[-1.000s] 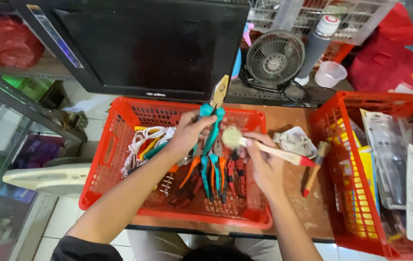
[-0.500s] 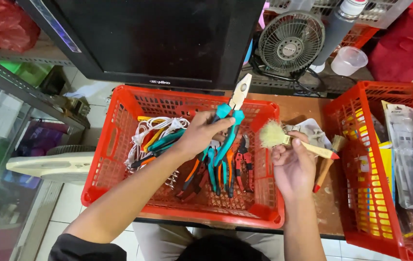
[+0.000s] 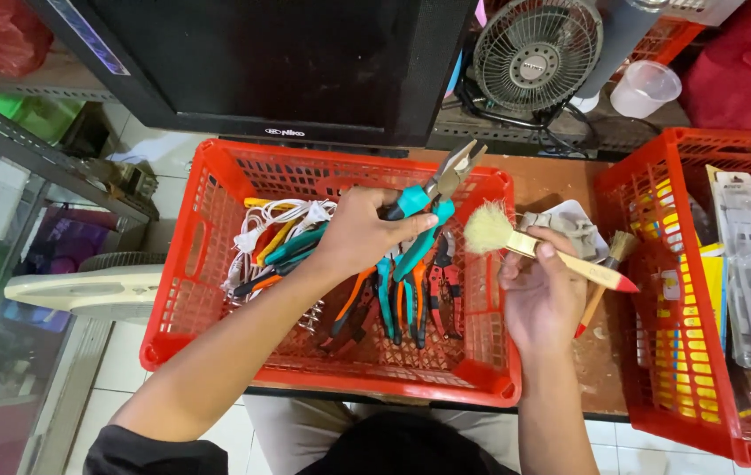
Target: Sorting and cleaning various hand tools like pliers and brushes in a plastic basket on a workbench.
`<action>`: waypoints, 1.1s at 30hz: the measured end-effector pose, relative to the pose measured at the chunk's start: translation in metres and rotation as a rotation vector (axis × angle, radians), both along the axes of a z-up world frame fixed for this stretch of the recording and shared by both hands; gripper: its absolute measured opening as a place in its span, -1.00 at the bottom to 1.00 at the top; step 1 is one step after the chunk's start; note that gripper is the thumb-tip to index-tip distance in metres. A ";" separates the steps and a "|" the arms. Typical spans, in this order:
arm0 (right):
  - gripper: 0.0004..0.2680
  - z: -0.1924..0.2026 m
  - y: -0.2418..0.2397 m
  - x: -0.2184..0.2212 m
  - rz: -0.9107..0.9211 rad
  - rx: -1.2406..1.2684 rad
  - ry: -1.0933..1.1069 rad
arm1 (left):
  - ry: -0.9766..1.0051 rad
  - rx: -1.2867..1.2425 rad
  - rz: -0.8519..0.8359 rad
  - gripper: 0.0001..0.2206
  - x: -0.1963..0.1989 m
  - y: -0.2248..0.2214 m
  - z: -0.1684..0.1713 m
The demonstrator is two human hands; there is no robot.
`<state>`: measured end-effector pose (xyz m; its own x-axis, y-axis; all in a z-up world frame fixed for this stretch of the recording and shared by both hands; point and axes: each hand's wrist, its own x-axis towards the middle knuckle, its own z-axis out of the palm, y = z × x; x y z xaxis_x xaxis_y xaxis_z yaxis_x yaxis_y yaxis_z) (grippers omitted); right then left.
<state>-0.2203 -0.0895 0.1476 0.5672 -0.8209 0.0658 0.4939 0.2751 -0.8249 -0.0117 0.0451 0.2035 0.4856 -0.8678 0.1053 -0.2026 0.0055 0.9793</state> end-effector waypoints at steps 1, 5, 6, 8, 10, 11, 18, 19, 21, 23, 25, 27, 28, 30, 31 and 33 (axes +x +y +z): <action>-0.84 -0.002 0.002 0.002 -0.109 -0.155 0.025 | -0.021 0.009 0.012 -0.80 0.001 -0.001 -0.002; -0.84 0.022 0.021 0.008 -0.312 -0.609 0.218 | -0.060 0.032 0.050 -0.74 0.009 -0.006 -0.012; -0.84 0.034 0.021 0.013 -0.309 -0.608 0.218 | -0.059 0.034 0.053 -0.74 0.008 -0.005 -0.009; -0.84 0.058 0.022 0.022 -0.309 -0.707 0.168 | -0.045 0.032 0.056 -0.73 0.004 -0.004 -0.003; -0.85 0.043 0.016 0.037 -0.367 -0.679 0.084 | -0.059 0.013 0.047 -0.72 0.011 -0.010 -0.028; -0.84 0.036 0.013 0.044 -0.426 -0.652 -0.004 | -0.077 -0.008 0.038 -0.71 0.015 -0.013 -0.040; -0.84 0.017 0.001 0.041 -0.481 -0.723 0.057 | -0.055 0.042 0.043 -0.65 0.014 -0.008 -0.012; -0.84 0.018 0.001 0.042 -0.478 -0.748 0.074 | -0.064 0.046 0.051 -0.65 0.014 -0.007 -0.006; -0.84 0.017 0.005 0.044 -0.467 -0.765 0.085 | -0.077 0.059 0.069 -0.65 0.016 0.002 0.001; -0.82 0.021 0.002 0.048 -0.409 -0.747 0.126 | -0.077 0.078 -0.013 -0.67 0.027 0.002 0.005; -0.82 0.014 0.001 0.048 -0.408 -0.747 0.140 | -0.056 0.107 -0.059 -0.71 0.030 0.008 0.011; -0.82 0.012 -0.001 0.046 -0.411 -0.749 0.164 | -0.028 0.134 -0.112 -0.74 0.030 0.010 0.009; -0.82 0.012 0.000 0.047 -0.401 -0.747 0.160 | 0.071 0.128 -0.088 -0.76 0.030 0.012 0.004; -0.82 0.015 0.003 0.047 -0.395 -0.742 0.159 | 0.170 0.127 -0.068 -0.77 0.031 0.012 0.000; -0.81 0.018 0.004 0.047 -0.384 -0.753 0.172 | 0.235 0.108 -0.058 -0.78 0.033 0.009 0.000; -0.80 0.019 0.007 0.044 -0.367 -0.762 0.195 | 0.310 0.092 -0.047 -0.78 0.034 0.010 -0.005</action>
<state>-0.1768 -0.0825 0.1669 0.3332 -0.7262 0.6013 0.2734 -0.5360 -0.7987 0.0220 0.0552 0.1987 0.4414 -0.8891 -0.1214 0.1035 -0.0839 0.9911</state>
